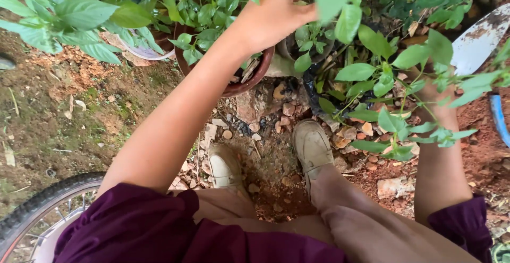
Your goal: Tending to plants in a garden bed, using a trowel to dig and move soil.
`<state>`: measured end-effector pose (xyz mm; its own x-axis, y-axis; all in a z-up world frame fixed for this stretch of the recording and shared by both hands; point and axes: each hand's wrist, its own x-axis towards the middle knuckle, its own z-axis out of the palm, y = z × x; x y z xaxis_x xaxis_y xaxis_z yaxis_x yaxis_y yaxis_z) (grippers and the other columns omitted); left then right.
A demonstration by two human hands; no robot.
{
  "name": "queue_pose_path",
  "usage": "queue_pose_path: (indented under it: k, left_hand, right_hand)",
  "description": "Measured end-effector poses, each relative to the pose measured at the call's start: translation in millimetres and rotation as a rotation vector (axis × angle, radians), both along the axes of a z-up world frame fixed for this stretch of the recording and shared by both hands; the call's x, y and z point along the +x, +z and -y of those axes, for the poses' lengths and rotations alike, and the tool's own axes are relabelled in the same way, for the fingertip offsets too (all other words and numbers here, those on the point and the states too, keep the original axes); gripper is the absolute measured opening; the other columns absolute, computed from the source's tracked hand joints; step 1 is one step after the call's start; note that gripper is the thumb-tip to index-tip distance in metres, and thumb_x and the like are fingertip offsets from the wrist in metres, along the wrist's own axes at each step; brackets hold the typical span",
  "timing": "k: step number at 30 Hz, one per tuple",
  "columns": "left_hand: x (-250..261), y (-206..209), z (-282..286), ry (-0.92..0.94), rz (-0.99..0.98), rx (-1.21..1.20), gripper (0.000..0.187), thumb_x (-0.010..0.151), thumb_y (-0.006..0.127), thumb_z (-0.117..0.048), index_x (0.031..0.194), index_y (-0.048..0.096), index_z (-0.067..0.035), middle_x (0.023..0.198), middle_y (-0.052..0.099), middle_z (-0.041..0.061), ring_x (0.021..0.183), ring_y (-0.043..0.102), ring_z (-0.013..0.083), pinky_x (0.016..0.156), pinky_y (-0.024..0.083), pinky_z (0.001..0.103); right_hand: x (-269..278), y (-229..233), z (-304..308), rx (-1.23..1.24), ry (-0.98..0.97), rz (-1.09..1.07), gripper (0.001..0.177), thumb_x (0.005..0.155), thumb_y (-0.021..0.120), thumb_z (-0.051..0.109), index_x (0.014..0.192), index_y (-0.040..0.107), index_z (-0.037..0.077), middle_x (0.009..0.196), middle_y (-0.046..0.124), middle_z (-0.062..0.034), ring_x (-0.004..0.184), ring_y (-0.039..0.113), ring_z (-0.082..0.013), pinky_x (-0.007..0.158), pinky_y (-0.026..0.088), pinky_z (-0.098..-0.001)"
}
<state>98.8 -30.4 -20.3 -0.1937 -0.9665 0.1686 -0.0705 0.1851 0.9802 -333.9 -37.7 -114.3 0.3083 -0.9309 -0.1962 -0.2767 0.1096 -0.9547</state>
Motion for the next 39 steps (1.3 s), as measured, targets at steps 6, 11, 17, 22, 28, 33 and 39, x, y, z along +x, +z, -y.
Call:
queue_pose_path:
  k: [6,11,17,22,28,33,39]
  left_hand:
    - [2.1,36.0,-9.8,0.017,0.175,-0.015,0.031,0.098,0.085,-0.021,0.114,0.066,-0.001,0.108,0.076,0.006,0.096,0.074,0.011,0.091,0.063,0.03]
    - [-3.0,46.5,-11.2,-0.027,0.145,0.192,0.05,0.09,0.078,-0.025,0.131,0.055,-0.009,0.122,0.067,0.003,0.092,0.059,0.0195,0.086,0.049,0.036]
    - [-0.6,59.8,-14.8,-0.159,0.375,0.198,0.032,0.094,0.08,-0.022,0.124,0.072,-0.014,0.146,0.051,0.008,0.136,0.042,0.0258,0.115,0.03,0.046]
    - [-1.9,70.0,-14.7,-0.269,0.416,0.327,0.033,0.087,0.085,-0.028,0.117,0.077,-0.019,0.149,0.051,0.011,0.149,0.038,0.0275,0.129,0.012,0.047]
    - [13.0,57.4,-16.7,-0.341,0.368,0.347,0.075,0.081,0.078,-0.018,0.145,0.041,-0.012,0.159,0.034,0.016,0.15,0.03,0.0292,0.124,0.024,0.046]
    - [12.5,33.6,1.5,-0.12,0.16,0.38,0.078,0.079,0.062,-0.001,0.15,0.032,-0.008,0.153,0.037,0.016,0.149,0.036,0.0311,0.122,0.032,0.045]
    - [0.4,6.0,14.2,0.297,0.039,0.263,0.063,0.089,0.059,0.002,0.146,0.034,-0.008,0.148,0.041,0.014,0.146,0.042,0.0302,0.116,0.042,0.043]
  right_hand:
    - [49.0,53.9,-8.5,0.124,-0.225,0.273,0.029,0.091,0.071,0.008,0.117,0.061,0.016,0.11,0.071,0.0025,0.102,0.072,-0.0096,0.09,0.062,-0.025]
    - [10.1,0.0,-3.8,0.077,-0.117,-0.052,0.028,0.104,0.07,0.011,0.131,0.067,0.004,0.112,0.073,-0.005,0.094,0.066,-0.0137,0.078,0.053,-0.0267]
    - [-8.6,-14.1,-10.6,0.085,-0.063,0.193,0.042,0.096,0.061,0.005,0.138,0.067,0.003,0.108,0.072,-0.0069,0.075,0.055,-0.0111,0.061,0.04,-0.0241]
    - [23.2,15.3,-9.0,-0.002,-0.077,-0.021,0.041,0.099,0.065,0.011,0.139,0.062,0.002,0.121,0.072,-0.0077,0.11,0.069,-0.013,0.095,0.055,-0.0271]
    - [22.2,33.9,-7.2,0.218,-0.282,0.108,0.036,0.102,0.055,0.022,0.134,0.061,0.007,0.115,0.072,-0.0058,0.09,0.068,-0.0141,0.069,0.054,-0.0273]
    - [35.5,91.0,12.6,0.165,-0.265,-0.142,0.023,0.101,0.067,0.01,0.122,0.071,0.003,0.102,0.074,-0.0096,0.082,0.068,-0.0173,0.064,0.056,-0.0295]
    - [15.2,128.8,36.0,-0.135,-0.193,-0.12,0.024,0.103,0.068,0.009,0.125,0.072,0.0,0.116,0.075,-0.0077,0.105,0.069,-0.0132,0.093,0.054,-0.025]
